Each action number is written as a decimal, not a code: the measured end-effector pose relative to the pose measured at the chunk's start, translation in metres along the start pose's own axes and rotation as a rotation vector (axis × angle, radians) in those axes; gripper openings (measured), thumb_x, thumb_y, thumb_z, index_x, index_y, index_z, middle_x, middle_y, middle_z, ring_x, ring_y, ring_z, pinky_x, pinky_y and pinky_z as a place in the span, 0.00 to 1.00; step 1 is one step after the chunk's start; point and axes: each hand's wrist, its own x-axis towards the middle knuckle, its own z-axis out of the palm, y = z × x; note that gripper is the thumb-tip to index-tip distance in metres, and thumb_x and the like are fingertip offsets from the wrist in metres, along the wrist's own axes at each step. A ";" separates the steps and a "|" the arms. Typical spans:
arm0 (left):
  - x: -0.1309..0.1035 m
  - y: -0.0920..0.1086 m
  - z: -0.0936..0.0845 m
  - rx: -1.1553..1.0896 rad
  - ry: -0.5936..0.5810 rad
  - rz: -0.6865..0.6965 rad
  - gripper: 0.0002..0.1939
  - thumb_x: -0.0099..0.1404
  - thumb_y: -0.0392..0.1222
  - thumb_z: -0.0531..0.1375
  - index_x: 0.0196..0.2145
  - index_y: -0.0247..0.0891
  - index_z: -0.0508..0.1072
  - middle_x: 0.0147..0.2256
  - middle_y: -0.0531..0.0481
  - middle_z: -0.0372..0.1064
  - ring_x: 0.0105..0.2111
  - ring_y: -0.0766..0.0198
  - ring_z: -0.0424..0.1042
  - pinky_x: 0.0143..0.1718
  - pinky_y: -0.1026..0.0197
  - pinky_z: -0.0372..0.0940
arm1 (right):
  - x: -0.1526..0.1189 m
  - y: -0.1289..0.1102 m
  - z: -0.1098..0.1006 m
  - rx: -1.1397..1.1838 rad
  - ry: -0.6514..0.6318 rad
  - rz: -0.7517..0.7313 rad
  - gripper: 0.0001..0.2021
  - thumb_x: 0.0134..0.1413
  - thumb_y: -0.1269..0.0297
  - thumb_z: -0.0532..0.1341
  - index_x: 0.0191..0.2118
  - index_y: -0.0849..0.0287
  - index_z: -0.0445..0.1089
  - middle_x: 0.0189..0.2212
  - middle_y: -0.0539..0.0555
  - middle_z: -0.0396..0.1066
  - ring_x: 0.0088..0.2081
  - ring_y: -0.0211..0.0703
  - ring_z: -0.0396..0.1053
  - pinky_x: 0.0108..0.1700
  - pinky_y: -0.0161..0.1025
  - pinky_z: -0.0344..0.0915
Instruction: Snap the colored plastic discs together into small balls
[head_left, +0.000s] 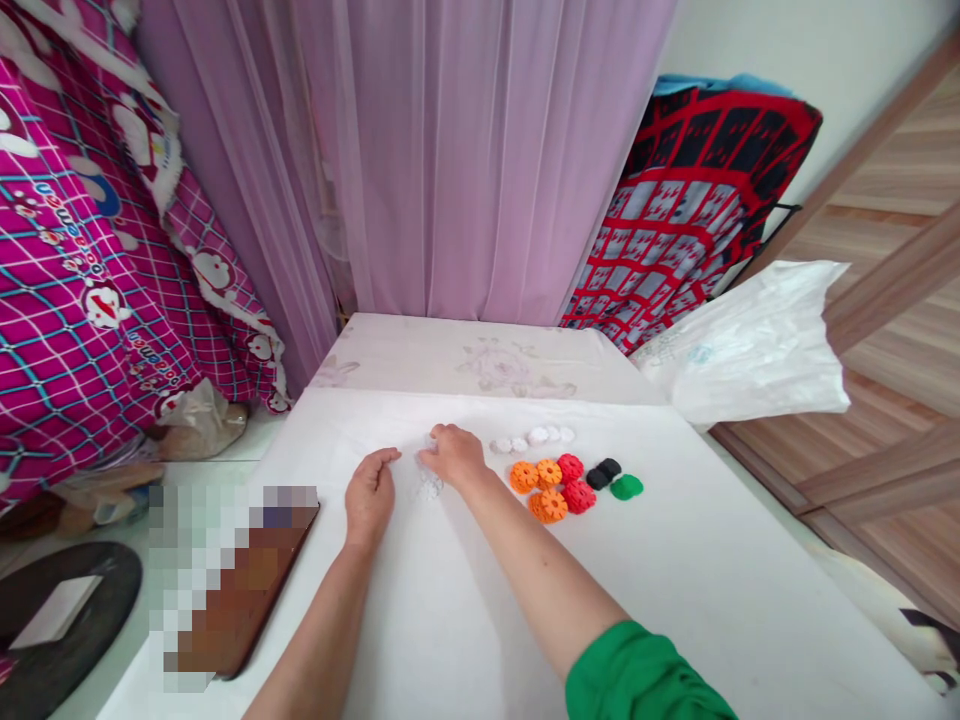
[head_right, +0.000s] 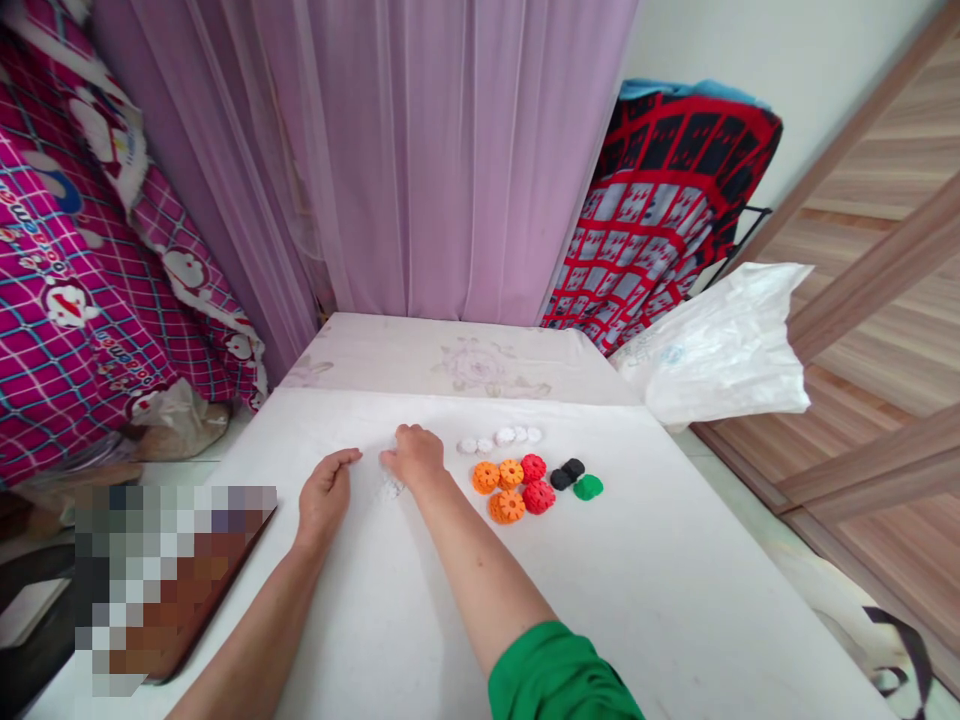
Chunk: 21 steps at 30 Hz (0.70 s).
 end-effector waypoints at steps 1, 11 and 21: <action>0.000 0.000 0.000 0.001 0.000 -0.002 0.16 0.59 0.37 0.48 0.37 0.40 0.74 0.39 0.49 0.76 0.43 0.60 0.74 0.50 0.53 0.66 | 0.002 -0.005 0.001 -0.029 -0.007 0.026 0.18 0.52 0.56 0.59 0.47 0.58 0.68 0.44 0.59 0.71 0.45 0.48 0.70 0.45 0.40 0.63; 0.001 0.002 -0.002 0.027 -0.016 -0.041 0.16 0.59 0.39 0.48 0.37 0.41 0.74 0.40 0.49 0.76 0.44 0.59 0.73 0.51 0.54 0.66 | 0.007 -0.009 -0.004 -0.054 -0.057 0.013 0.18 0.51 0.61 0.60 0.47 0.64 0.67 0.44 0.64 0.72 0.45 0.51 0.71 0.45 0.42 0.65; 0.002 -0.004 -0.001 0.064 -0.030 -0.042 0.16 0.59 0.41 0.49 0.38 0.41 0.74 0.41 0.49 0.76 0.44 0.58 0.73 0.51 0.53 0.65 | 0.007 0.007 0.000 0.021 -0.039 -0.049 0.18 0.49 0.62 0.61 0.46 0.63 0.69 0.46 0.63 0.71 0.46 0.50 0.70 0.45 0.40 0.64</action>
